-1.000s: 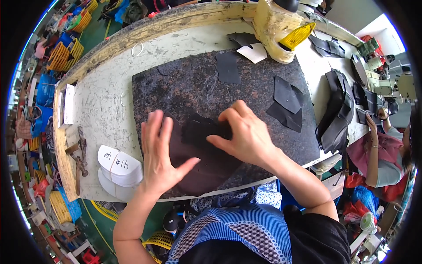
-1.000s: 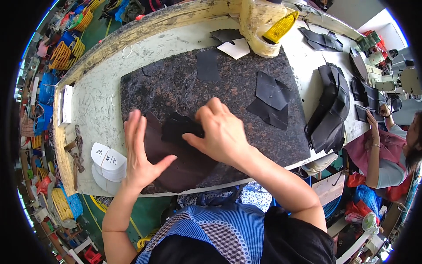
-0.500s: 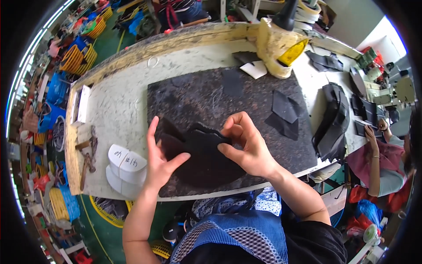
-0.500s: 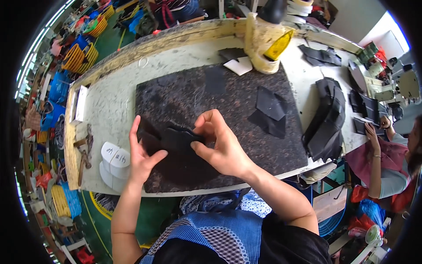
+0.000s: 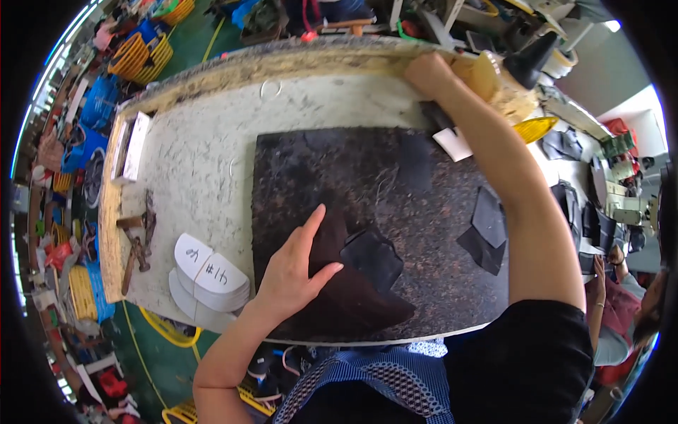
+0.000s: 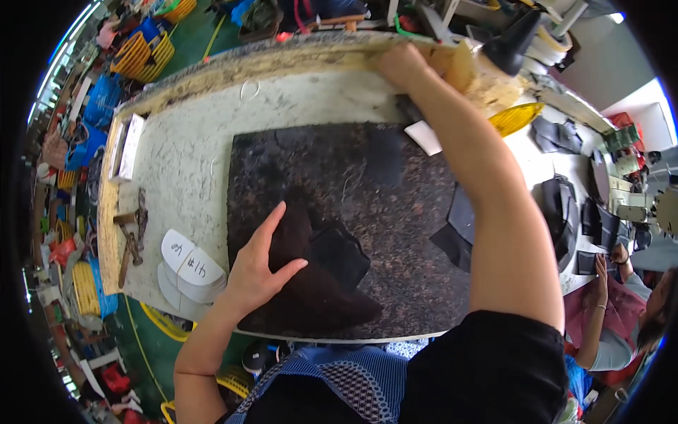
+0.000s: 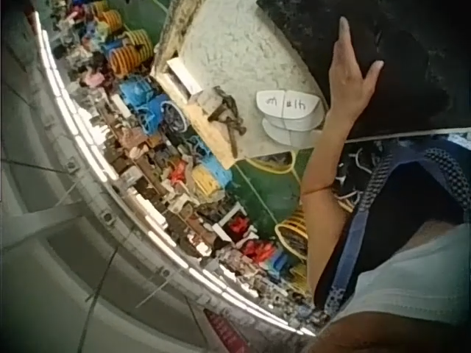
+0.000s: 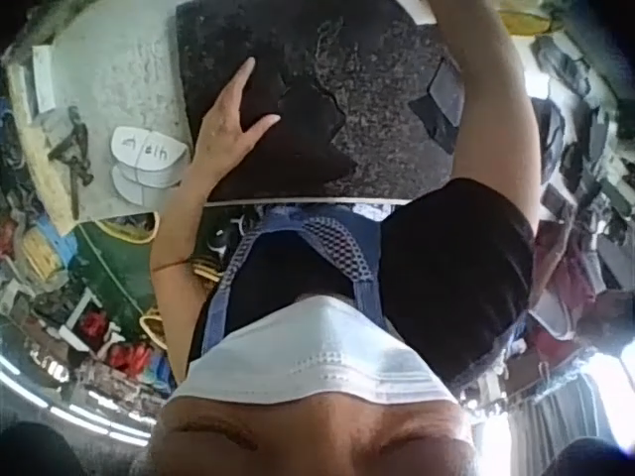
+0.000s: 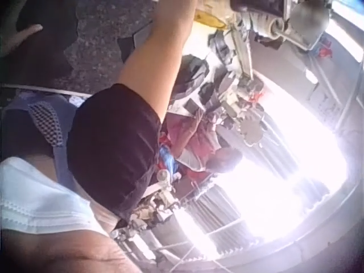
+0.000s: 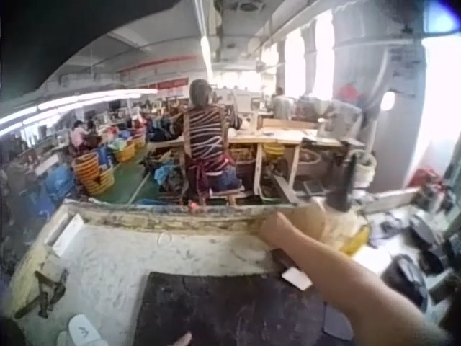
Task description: Assembling, organizing, and logging leather shoe upper components at a manufacturing station.
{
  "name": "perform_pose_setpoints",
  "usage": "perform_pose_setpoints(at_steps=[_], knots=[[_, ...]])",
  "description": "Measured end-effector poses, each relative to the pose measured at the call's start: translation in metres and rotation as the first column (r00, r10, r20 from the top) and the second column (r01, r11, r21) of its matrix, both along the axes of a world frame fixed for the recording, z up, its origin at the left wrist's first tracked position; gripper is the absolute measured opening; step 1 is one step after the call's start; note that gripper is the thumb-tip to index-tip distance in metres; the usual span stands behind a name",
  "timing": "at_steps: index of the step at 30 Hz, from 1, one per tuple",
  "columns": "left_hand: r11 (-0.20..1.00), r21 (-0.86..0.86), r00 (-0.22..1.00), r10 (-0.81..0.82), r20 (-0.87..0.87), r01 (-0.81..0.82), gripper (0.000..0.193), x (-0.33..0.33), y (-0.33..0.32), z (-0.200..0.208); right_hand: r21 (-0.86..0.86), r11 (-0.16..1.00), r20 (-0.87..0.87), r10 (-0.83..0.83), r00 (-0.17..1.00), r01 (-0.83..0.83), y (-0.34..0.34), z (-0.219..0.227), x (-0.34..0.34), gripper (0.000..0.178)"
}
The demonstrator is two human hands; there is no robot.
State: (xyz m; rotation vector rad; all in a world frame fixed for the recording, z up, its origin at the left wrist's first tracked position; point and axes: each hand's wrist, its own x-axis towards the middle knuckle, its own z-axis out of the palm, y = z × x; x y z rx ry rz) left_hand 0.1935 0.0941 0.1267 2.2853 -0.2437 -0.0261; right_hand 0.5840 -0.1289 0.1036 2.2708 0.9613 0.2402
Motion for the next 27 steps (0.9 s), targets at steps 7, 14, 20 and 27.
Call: perform_pose_setpoints(at_steps=[7,14,20,27], knots=[[0.963,-0.165,0.975,0.198,-0.101,-0.213,0.082,-0.006,0.016,-0.014,0.843,0.169,-0.518,0.509,0.687,0.51,-0.001,0.069,-0.134,0.01],[0.98,-0.171,0.995,0.104,0.01,-0.101,0.065,0.0,0.012,-0.02,0.585,0.155,-0.697,0.599,0.395,0.796,-0.042,0.035,-0.327,0.017],[0.969,-0.21,0.992,0.12,-0.049,-0.127,0.056,-0.002,0.011,-0.018,0.732,0.29,-0.643,0.591,0.486,0.616,-0.033,0.023,-0.334,0.014],[0.96,-0.264,0.987,0.058,-0.148,-0.096,0.052,-0.006,0.016,-0.008,0.626,-0.062,-0.64,0.53,0.557,0.778,-0.041,0.026,-0.333,0.015]])
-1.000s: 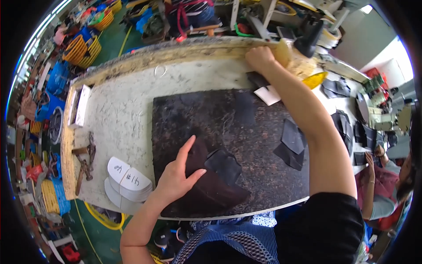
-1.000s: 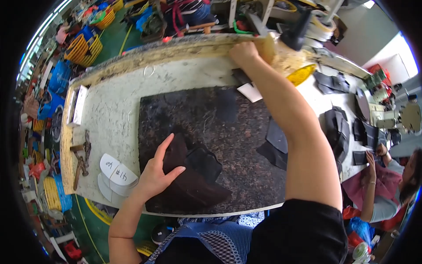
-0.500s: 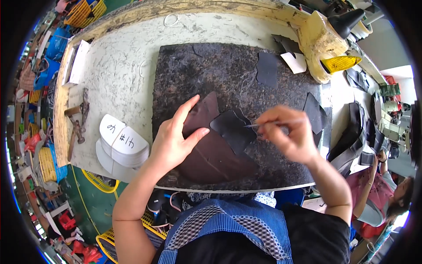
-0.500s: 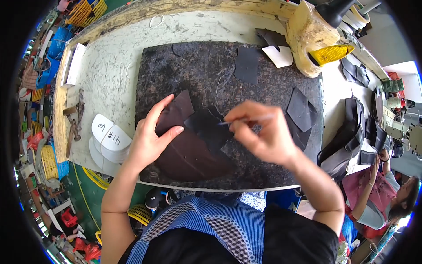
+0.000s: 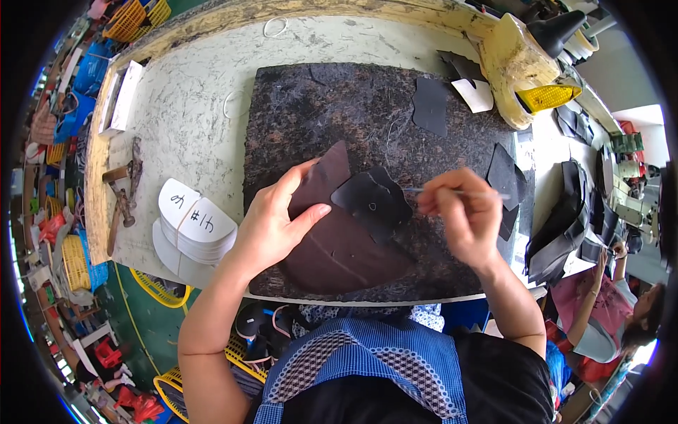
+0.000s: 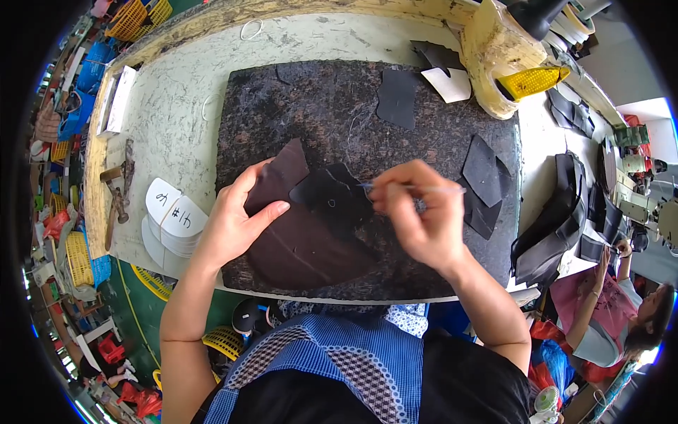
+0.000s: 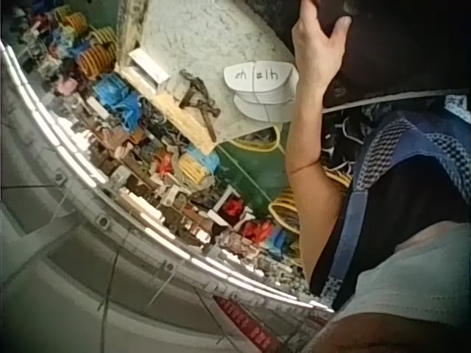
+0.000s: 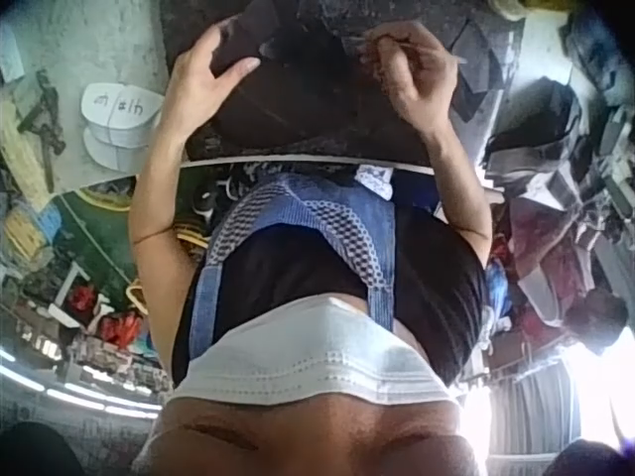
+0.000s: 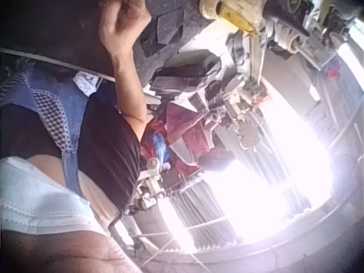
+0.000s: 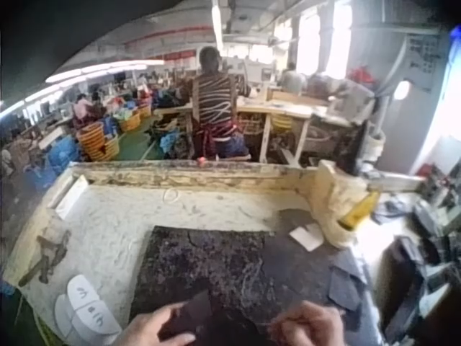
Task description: Assembling, organizing, and logging leather shoe upper components at a manufacturing station.
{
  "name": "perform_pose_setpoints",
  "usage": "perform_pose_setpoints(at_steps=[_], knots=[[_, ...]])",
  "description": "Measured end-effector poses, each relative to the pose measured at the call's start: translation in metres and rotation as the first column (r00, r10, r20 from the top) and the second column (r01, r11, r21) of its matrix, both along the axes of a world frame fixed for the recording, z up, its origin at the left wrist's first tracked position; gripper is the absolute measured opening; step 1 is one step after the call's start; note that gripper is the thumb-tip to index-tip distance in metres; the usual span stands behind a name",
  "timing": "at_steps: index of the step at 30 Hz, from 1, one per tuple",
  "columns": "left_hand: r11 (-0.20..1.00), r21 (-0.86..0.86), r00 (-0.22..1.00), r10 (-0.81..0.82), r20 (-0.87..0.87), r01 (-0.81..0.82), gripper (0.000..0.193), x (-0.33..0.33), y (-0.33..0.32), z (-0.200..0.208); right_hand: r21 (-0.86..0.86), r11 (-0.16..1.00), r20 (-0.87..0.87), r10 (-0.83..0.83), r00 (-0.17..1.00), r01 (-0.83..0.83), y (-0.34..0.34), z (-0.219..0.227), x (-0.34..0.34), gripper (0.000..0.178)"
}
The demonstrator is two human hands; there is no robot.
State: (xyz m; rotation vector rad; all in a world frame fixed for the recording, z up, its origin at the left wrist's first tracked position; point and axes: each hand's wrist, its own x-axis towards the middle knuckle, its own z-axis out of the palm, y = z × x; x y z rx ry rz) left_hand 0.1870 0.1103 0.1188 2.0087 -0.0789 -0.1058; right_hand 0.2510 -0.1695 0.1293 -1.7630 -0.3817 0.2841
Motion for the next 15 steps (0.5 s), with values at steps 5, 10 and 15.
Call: perform_pose_setpoints(at_steps=[5,10,15], knots=[[1.0,-0.012,0.999,-0.02,-0.044,0.02,0.052,0.001,0.002,-0.001,-0.079,0.994,0.082,0.086,0.993,-0.08,0.005,-0.007,0.005,0.011],[1.0,0.005,0.999,-0.012,-0.043,0.012,0.053,0.001,0.003,0.0,-0.266,0.951,0.102,0.189,0.977,-0.156,0.003,-0.006,0.009,0.008],[0.983,-0.165,0.994,0.061,-0.095,-0.077,0.047,0.001,-0.002,-0.001,-0.106,0.991,0.157,0.097,0.983,-0.081,0.005,-0.002,0.024,0.01]])
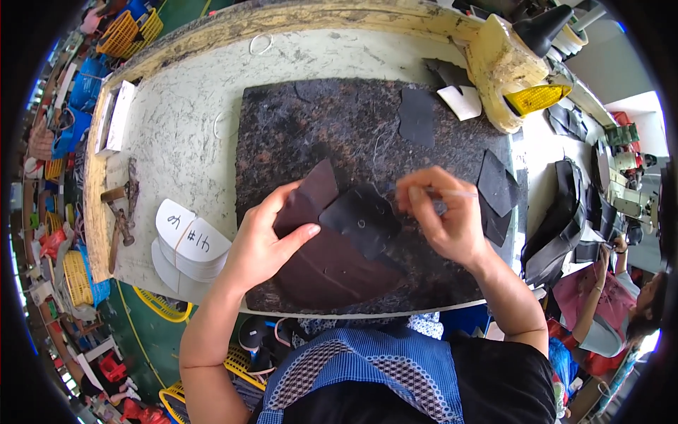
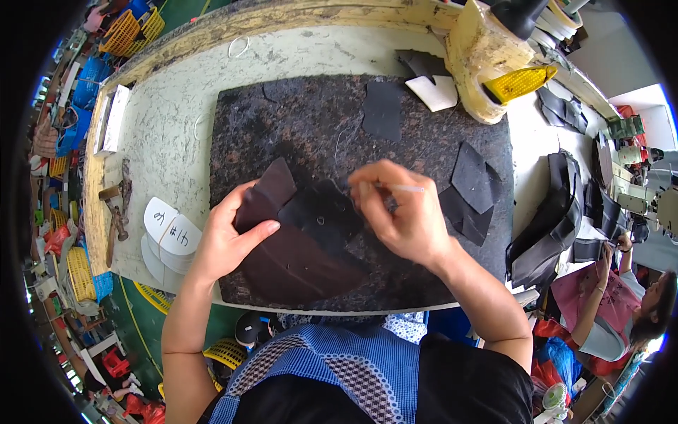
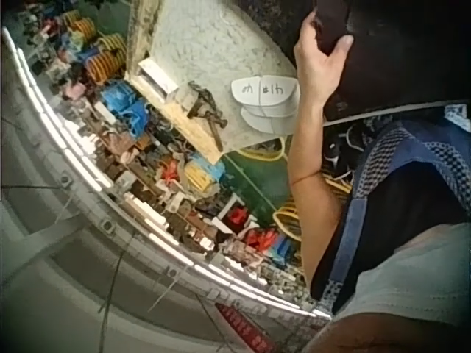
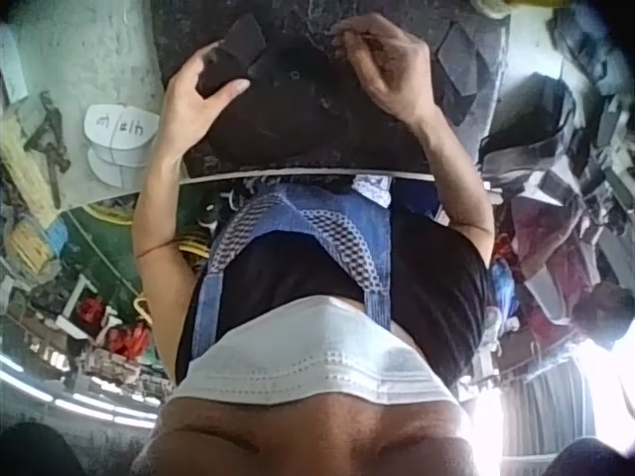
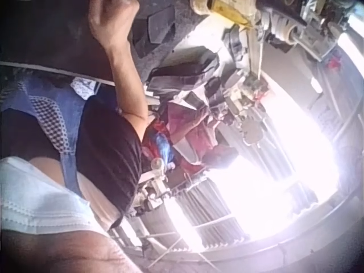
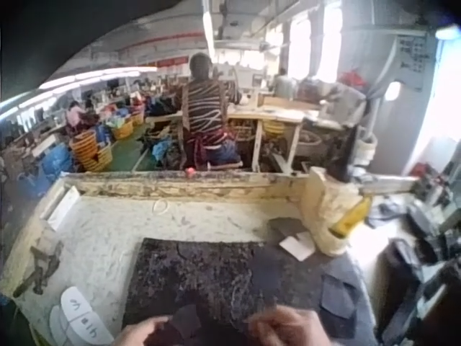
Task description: Assembling, organizing, and logging leather shoe upper components at a manufacturing station.
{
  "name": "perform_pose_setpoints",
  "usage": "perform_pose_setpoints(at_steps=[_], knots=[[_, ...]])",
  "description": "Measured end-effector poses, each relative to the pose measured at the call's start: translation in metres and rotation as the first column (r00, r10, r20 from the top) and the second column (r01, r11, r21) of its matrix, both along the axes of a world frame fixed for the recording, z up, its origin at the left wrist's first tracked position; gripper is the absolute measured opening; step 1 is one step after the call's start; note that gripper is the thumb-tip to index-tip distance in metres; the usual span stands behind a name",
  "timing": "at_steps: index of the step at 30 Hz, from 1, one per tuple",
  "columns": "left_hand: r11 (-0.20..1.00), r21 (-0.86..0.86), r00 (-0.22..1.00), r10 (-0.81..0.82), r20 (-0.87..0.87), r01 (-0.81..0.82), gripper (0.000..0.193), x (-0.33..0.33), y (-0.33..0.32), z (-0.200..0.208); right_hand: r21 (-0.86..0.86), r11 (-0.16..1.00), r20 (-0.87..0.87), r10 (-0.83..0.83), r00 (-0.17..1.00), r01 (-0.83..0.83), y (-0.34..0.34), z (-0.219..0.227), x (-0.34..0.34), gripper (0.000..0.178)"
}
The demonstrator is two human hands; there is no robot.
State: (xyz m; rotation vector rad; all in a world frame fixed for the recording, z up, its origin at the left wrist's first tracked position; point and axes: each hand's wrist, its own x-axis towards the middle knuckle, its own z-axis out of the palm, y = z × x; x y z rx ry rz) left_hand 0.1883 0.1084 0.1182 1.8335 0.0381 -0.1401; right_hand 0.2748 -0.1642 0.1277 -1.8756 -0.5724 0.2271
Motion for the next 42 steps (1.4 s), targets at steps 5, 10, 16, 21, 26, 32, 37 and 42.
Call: perform_pose_setpoints(at_steps=[5,10,16,21,26,32,37,42], knots=[[0.962,-0.257,0.977,0.043,-0.211,-0.098,0.025,-0.007,0.012,0.008,-0.353,0.914,0.738,0.138,0.661,0.203,0.038,-0.008,0.087,0.026],[0.876,-0.414,0.941,0.116,-0.317,-0.247,0.017,-0.023,0.012,0.006,-0.478,0.839,0.741,0.226,0.632,0.261,0.056,-0.031,0.134,0.042],[0.755,-0.498,0.904,0.343,-0.255,-0.427,0.015,-0.051,0.033,0.012,-0.409,0.91,0.548,0.181,0.817,0.072,0.118,-0.007,0.169,0.025],[0.798,-0.462,0.909,0.245,-0.338,-0.387,0.02,-0.063,0.037,0.03,-0.462,0.886,0.511,0.301,0.805,-0.038,0.242,-0.048,0.239,0.026],[0.735,-0.638,0.971,0.131,-0.2,-0.23,0.012,-0.076,0.043,0.039,-0.728,0.685,0.394,0.417,0.819,0.001,0.268,-0.055,0.251,0.024],[0.354,-0.851,0.86,0.47,-0.197,-0.388,0.025,-0.068,0.051,0.007,0.078,0.699,-0.229,0.706,0.67,-0.71,0.207,0.021,0.081,0.016],[0.349,-0.861,0.928,0.189,-0.322,-0.37,0.036,-0.061,0.033,0.007,0.231,0.871,-0.503,0.488,0.713,-0.433,0.113,-0.023,0.035,0.039],[0.244,-0.847,0.868,0.298,-0.398,-0.472,0.032,-0.072,0.035,0.005,0.601,0.784,-0.64,0.357,0.68,0.155,0.051,0.001,-0.007,0.044]])
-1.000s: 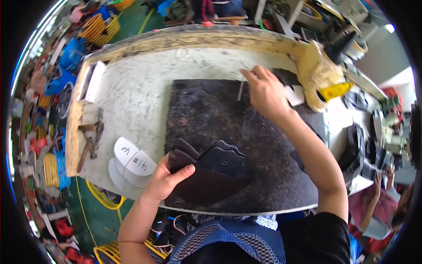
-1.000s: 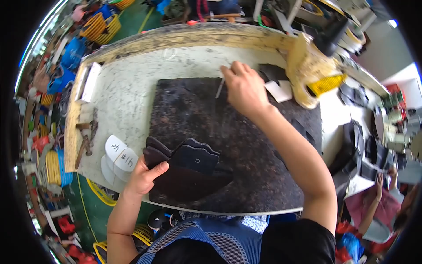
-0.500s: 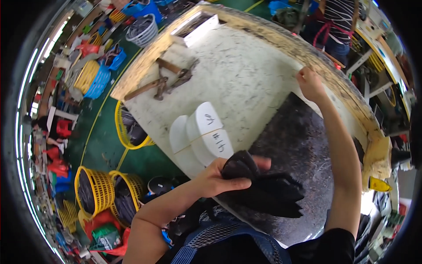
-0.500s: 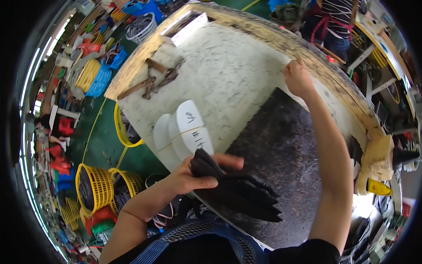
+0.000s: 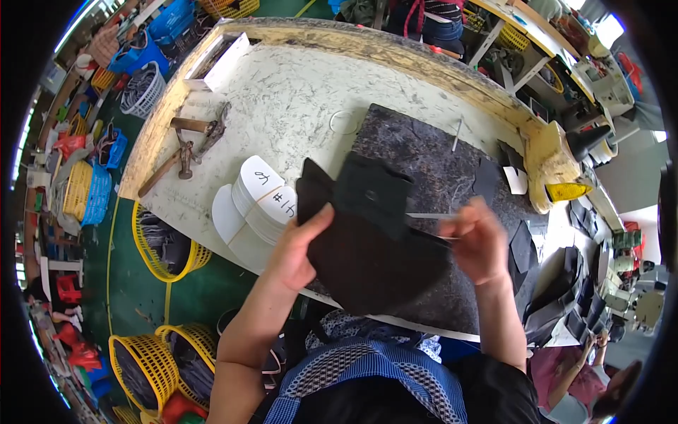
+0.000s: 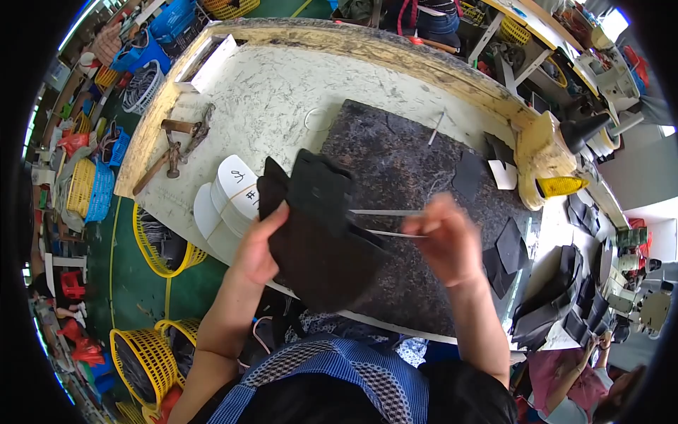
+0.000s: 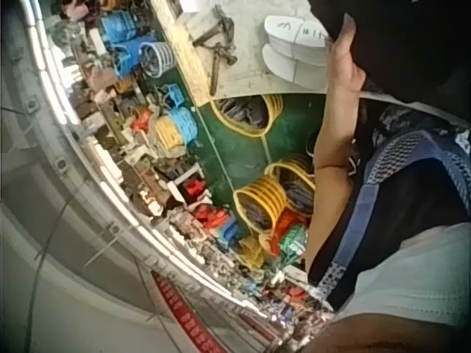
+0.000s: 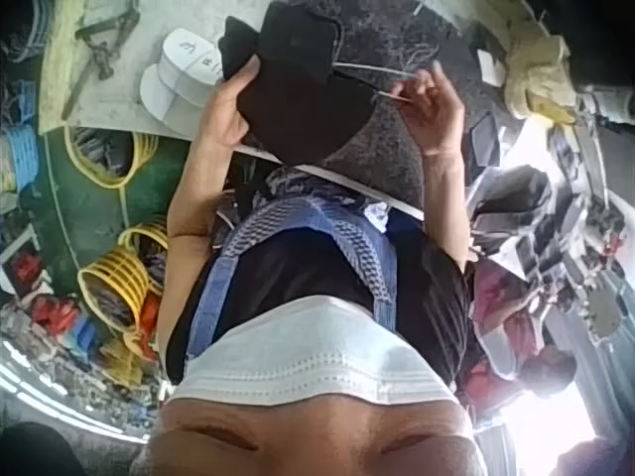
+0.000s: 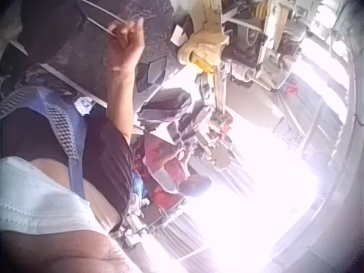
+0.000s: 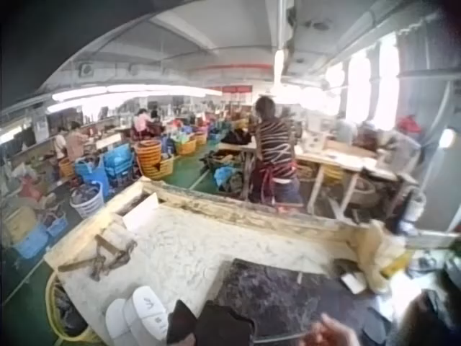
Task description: Assembling, organizing, and logging leather shoe upper components at a manufacturing station.
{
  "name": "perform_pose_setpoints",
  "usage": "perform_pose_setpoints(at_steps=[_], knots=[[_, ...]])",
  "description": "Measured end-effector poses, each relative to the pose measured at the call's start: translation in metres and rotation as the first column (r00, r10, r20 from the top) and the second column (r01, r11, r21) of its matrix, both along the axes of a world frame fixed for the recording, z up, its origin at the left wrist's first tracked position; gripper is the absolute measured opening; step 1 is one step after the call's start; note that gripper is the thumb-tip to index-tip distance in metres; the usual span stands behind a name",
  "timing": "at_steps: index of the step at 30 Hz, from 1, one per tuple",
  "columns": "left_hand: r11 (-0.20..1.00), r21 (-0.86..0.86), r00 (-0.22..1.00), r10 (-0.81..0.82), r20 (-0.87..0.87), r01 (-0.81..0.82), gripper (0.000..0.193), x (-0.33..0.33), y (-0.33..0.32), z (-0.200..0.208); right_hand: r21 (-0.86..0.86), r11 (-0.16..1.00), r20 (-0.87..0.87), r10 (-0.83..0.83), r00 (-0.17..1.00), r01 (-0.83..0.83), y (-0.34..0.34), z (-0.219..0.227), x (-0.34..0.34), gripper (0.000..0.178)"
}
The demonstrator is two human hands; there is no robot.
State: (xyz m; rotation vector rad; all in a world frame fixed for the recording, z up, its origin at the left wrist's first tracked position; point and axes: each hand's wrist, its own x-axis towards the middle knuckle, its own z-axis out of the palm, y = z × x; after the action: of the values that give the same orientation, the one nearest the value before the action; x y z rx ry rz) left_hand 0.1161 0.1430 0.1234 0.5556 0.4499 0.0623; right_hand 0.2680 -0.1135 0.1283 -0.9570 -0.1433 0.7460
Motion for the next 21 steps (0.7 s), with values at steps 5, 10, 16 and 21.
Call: perform_pose_setpoints(at_steps=[5,10,16,21], knots=[[0.934,0.354,0.985,0.101,-0.14,-0.046,0.028,0.004,-0.008,-0.011,0.349,0.926,0.072,0.125,0.99,-0.143,-0.033,0.057,-0.031,0.083],[0.966,0.236,0.993,0.114,-0.038,-0.102,0.027,0.035,-0.029,0.02,-0.471,0.867,0.817,0.358,0.451,0.165,-0.008,0.032,-0.077,0.066],[0.764,0.275,0.81,0.528,0.256,-0.584,0.028,0.074,-0.073,-0.005,0.2,0.979,-0.117,0.05,0.992,-0.026,0.03,0.002,-0.114,0.035],[0.773,0.398,0.855,0.349,0.383,-0.494,0.037,0.069,-0.088,-0.018,-0.173,0.949,0.526,-0.139,0.839,0.265,0.004,0.007,-0.097,0.042]])
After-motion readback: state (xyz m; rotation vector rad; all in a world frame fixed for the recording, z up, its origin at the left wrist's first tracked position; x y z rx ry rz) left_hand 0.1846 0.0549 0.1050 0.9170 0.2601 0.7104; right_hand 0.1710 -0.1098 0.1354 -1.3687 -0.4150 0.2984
